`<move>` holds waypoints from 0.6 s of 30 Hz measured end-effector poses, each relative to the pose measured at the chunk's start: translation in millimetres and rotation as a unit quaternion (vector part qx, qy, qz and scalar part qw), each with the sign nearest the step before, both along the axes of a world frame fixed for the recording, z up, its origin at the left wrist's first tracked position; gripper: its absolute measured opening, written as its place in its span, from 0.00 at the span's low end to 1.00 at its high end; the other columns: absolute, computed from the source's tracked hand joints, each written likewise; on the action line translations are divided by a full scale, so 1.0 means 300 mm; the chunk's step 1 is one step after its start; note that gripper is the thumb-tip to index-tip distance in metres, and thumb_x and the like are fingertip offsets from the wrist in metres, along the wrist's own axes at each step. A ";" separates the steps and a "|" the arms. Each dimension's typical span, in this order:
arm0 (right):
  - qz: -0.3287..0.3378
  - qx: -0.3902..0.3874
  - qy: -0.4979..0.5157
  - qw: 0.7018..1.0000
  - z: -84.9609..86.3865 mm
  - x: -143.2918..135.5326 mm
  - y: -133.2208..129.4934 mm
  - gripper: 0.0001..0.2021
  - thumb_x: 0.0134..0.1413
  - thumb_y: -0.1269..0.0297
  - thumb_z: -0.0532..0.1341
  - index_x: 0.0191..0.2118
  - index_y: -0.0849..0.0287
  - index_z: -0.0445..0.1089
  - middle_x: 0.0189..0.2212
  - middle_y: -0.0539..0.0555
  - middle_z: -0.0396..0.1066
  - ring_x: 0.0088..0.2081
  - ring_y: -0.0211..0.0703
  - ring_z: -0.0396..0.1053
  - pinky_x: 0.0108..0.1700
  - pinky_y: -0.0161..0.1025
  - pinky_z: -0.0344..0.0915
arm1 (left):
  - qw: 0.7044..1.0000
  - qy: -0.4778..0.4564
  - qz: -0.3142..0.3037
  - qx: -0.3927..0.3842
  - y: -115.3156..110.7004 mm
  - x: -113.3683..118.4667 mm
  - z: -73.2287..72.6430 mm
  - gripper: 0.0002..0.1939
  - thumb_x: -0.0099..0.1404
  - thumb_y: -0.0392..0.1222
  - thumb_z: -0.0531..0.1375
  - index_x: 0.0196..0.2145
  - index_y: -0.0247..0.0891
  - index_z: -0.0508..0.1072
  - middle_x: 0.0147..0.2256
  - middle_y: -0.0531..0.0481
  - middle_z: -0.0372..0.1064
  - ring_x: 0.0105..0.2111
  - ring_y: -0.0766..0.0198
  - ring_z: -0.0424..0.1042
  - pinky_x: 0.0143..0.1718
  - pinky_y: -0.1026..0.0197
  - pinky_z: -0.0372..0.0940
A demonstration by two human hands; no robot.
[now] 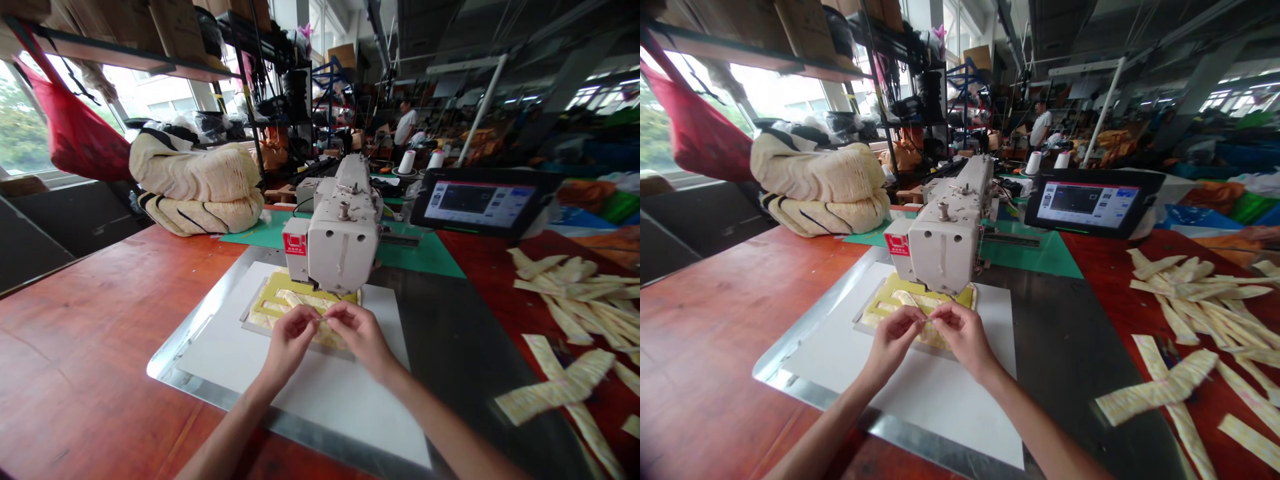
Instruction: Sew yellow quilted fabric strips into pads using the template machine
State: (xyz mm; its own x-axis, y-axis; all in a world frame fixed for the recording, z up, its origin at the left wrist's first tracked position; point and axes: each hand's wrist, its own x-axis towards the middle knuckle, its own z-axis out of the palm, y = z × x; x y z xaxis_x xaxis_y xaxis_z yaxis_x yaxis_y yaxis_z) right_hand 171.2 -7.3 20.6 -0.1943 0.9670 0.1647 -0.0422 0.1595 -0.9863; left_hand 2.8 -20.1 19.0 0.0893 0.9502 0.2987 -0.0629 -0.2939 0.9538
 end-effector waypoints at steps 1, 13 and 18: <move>-0.008 0.019 -0.011 1.000 -0.006 0.000 -0.001 0.10 0.54 0.61 0.64 0.36 0.65 0.73 0.35 0.53 0.72 0.38 0.32 0.72 0.44 0.27 0.69 | 1.000 0.012 0.001 -0.005 -0.003 -0.001 0.004 0.13 0.67 0.47 0.64 0.34 0.32 0.74 0.29 0.48 0.70 0.29 0.68 0.69 0.32 0.67 0.64; -0.022 0.029 -0.053 0.998 0.014 0.022 -0.016 0.16 0.59 0.53 0.62 0.41 0.64 0.73 0.39 0.56 0.73 0.42 0.36 0.73 0.46 0.29 0.70 | 0.998 0.038 0.002 0.048 -0.013 0.013 -0.017 0.09 0.70 0.44 0.62 0.38 0.34 0.70 0.33 0.49 0.70 0.33 0.67 0.71 0.37 0.66 0.69; 0.006 0.005 -0.087 0.996 0.008 0.026 -0.016 0.22 0.58 0.48 0.63 0.40 0.66 0.72 0.35 0.55 0.73 0.37 0.33 0.71 0.41 0.27 0.69 | 0.997 0.049 0.017 0.061 -0.015 0.013 -0.029 0.08 0.71 0.44 0.61 0.40 0.35 0.70 0.33 0.49 0.70 0.33 0.68 0.71 0.37 0.67 0.69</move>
State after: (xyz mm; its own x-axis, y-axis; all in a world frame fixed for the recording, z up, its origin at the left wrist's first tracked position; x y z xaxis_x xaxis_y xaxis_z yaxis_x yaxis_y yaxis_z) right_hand 179.1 -12.0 23.0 -0.2316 0.9632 0.1361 0.1281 0.1689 -0.9773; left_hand 6.7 -24.6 10.4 0.0926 0.9103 0.4034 0.0417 -0.4084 0.9119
